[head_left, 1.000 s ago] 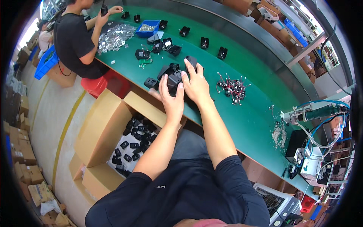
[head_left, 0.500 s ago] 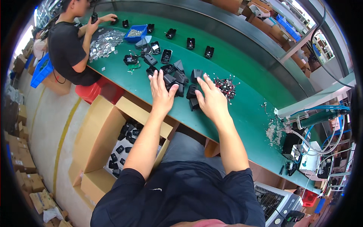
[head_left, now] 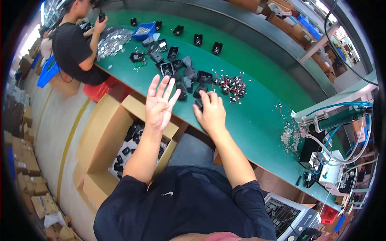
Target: The person assembles electronic components into a black plastic housing, then secures them with screws using a pneumatic screwdriver.
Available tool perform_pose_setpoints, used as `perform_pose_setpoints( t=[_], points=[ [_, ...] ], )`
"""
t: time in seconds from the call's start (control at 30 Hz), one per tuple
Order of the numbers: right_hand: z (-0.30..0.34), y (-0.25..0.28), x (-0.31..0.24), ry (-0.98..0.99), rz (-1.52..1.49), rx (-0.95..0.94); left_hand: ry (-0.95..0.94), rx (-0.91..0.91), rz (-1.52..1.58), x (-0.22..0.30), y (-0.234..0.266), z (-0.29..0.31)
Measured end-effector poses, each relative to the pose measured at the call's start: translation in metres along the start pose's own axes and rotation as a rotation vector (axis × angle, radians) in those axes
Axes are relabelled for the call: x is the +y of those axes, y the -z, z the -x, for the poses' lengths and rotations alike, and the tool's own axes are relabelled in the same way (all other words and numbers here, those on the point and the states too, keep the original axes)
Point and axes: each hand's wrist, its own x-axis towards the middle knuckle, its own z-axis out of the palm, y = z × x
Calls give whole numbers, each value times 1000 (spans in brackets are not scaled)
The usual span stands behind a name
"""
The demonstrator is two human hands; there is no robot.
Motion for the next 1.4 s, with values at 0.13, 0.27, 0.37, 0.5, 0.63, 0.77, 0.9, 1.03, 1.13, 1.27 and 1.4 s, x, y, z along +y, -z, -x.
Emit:
perform_pose_setpoints(
  t=[0.13,0.27,0.37,0.5,0.63,0.77,0.9,1.03,1.13,1.27,1.4],
  points=[
    [3,15,14,-28,-282,109,-4,-150,-57,-11,-17,11],
    [30,39,18,-603,-1084,-143,-215,-599,-1274,-22,-19,25],
    [52,71,20,-706,-1261,-305,-422,-785,-1262,-54,-45,48],
    [67,76,39,-741,-1119,-210,-500,-895,-1325,-88,-57,52],
    [60,89,55,-754,-976,-228,-410,-898,-1350,-92,-61,46],
    [20,74,83,-355,-374,131,118,-406,-892,-78,-41,34],
    [-3,43,106,-295,-109,114,348,-272,-464,-74,-49,12],
    [-10,40,99,-383,-47,-15,490,-317,-500,-72,-50,-1],
    [0,61,105,-406,-134,-122,440,-352,-589,-86,-49,-10],
    [37,92,103,-296,-201,-163,714,-454,-688,-92,-61,-18],
    [64,128,85,-468,-618,-129,536,-651,-723,-124,-83,-3]
  ],
)
